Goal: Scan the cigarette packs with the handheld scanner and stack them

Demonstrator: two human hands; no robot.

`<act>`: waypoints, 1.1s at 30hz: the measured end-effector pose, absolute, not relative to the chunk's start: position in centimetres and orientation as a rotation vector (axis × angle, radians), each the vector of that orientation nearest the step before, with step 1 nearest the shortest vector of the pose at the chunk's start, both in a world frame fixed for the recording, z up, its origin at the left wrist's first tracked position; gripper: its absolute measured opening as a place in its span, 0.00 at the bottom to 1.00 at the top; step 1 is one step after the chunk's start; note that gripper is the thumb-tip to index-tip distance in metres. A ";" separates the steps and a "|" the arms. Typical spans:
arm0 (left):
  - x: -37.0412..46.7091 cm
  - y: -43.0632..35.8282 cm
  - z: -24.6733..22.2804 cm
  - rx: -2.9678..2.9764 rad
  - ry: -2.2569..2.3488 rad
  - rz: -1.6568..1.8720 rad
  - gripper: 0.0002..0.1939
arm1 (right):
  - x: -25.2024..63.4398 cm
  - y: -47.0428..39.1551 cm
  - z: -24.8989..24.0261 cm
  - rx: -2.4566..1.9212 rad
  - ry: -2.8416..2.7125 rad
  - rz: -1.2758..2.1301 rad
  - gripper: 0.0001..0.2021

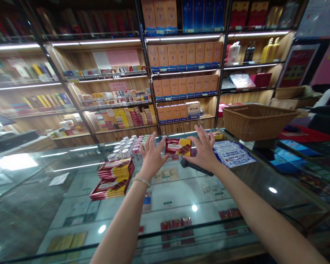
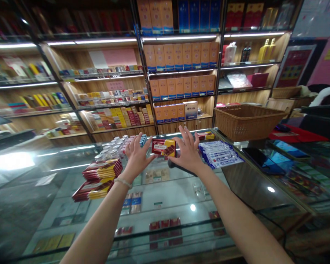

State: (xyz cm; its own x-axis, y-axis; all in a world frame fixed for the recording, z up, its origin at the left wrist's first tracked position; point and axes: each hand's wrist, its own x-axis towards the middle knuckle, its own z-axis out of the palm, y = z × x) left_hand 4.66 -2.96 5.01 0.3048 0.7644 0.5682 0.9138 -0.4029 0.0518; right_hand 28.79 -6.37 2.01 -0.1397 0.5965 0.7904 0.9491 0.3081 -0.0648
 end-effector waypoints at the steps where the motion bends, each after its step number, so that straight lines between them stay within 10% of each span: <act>1: 4.8 -3.1 5.2 -2.291 -1.527 -0.765 0.39 | 28.8 -6.3 2.0 -1.369 -1.822 -0.609 0.32; 33: 8.9 -6.8 5.9 -2.330 -1.385 -1.151 0.12 | 26.8 -6.2 2.2 -1.194 -1.888 -0.636 0.25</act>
